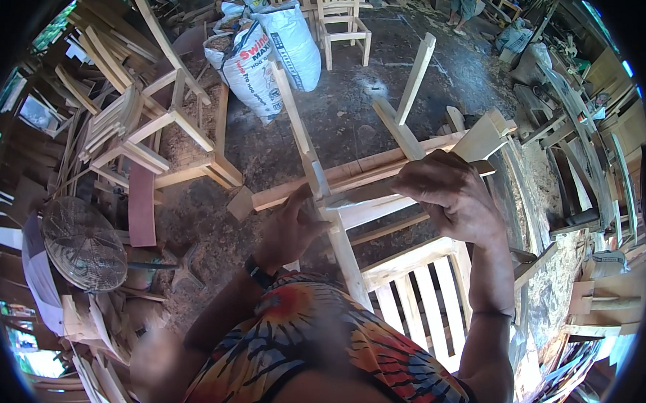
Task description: The person assembles a wooden chair by applying glue to wooden components and fitting them into the chair frame.
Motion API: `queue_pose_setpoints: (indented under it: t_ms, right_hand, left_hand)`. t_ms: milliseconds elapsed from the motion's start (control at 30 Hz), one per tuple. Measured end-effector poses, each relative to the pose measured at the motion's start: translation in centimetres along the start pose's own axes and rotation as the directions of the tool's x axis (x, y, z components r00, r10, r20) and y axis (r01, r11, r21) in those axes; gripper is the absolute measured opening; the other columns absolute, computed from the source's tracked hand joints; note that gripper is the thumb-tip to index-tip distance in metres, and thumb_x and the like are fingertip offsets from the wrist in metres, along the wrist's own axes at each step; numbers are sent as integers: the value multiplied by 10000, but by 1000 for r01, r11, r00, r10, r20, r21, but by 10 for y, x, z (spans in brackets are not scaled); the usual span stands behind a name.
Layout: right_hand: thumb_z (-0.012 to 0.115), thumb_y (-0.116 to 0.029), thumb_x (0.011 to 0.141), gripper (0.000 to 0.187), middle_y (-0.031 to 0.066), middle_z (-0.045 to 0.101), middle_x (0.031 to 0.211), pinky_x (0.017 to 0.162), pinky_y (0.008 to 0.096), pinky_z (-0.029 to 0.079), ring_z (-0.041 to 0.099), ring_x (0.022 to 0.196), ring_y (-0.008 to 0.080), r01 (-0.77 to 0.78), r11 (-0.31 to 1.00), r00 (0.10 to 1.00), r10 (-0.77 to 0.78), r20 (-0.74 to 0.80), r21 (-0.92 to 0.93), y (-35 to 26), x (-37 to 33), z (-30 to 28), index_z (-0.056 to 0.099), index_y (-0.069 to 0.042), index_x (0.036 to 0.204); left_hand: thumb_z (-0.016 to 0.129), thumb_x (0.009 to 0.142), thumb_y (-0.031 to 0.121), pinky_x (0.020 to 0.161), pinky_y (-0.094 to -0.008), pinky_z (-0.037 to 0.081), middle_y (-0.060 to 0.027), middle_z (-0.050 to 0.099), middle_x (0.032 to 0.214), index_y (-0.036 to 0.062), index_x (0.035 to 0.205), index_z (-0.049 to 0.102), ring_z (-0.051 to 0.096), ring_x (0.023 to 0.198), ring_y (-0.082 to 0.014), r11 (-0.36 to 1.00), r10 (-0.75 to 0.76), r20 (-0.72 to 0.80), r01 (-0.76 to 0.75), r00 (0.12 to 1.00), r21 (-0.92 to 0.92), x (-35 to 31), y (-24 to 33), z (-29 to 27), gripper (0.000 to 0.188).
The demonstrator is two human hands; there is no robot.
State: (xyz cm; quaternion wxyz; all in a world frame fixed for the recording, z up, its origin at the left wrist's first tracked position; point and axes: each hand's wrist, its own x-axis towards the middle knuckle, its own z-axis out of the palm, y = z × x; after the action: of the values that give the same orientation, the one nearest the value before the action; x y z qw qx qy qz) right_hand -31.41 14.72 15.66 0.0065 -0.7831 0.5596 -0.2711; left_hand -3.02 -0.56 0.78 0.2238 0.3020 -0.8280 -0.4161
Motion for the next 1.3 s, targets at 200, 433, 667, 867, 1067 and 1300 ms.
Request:
queue_pose_setpoints:
  t_ms: [200, 433, 667, 867, 1067, 1300]
  right_hand:
    - [698, 87, 603, 579, 34, 727, 1112, 934, 415, 572, 686, 1006, 263, 39, 998, 998, -41, -42, -58, -8, 3, -1, 769, -148, 1127]
    - [679, 104, 591, 581, 32, 730, 1081, 938, 416, 559, 680, 998, 268, 7, 999, 999, -9, -53, -46, -7, 4, 3, 776, -138, 1110]
    - [682, 98, 612, 555, 42, 726, 1063, 919, 422, 540, 674, 985, 261, -15, 996, 998, 10, -65, -85, -11, 1, -5, 778, -139, 1105]
    - [698, 88, 642, 510, 45, 725, 1037, 918, 422, 540, 674, 954, 264, 51, 998, 998, -52, -27, -39, -12, -2, -6, 777, -138, 1093]
    - [728, 55, 630, 476, 47, 738, 1027, 916, 414, 543, 691, 981, 271, -50, 998, 998, 49, -46, -27, -16, -12, 1, 774, -122, 1070]
    - [731, 72, 803, 422, 93, 742, 1119, 885, 435, 551, 684, 1038, 302, -158, 950, 962, 210, -175, 269, -21, -55, -4, 751, -105, 1186]
  left_hand:
    - [827, 809, 255, 668, -361, 552, -115, 687, 874, 21, 1467, 445, 688, 704, -201, 999, 37, -23, -37, 999, -5, -1, -1, -1, 796]
    - [821, 810, 220, 632, -353, 542, -133, 684, 847, 1, 1458, 445, 678, 674, -202, 997, 59, -7, -59, 998, -41, 1, 7, -3, 780]
    - [818, 814, 211, 641, -355, 543, -135, 688, 879, 8, 1461, 443, 675, 681, -203, 998, 60, -11, -60, 998, -34, 0, 8, -4, 775]
    - [815, 818, 227, 723, -377, 555, -174, 699, 1018, 10, 1448, 456, 698, 785, -249, 997, 27, 1, -27, 1000, -71, -2, 8, -6, 756]
    - [814, 822, 266, 919, -455, 540, -252, 651, 1249, 20, 1426, 471, 666, 1113, -403, 984, 138, 32, -133, 990, -120, 3, -18, 7, 738]
    - [823, 807, 363, 1009, -462, 492, -216, 661, 1260, 18, 1304, 612, 633, 1172, -389, 986, -13, 443, -62, 896, 156, -27, -74, 11, 641]
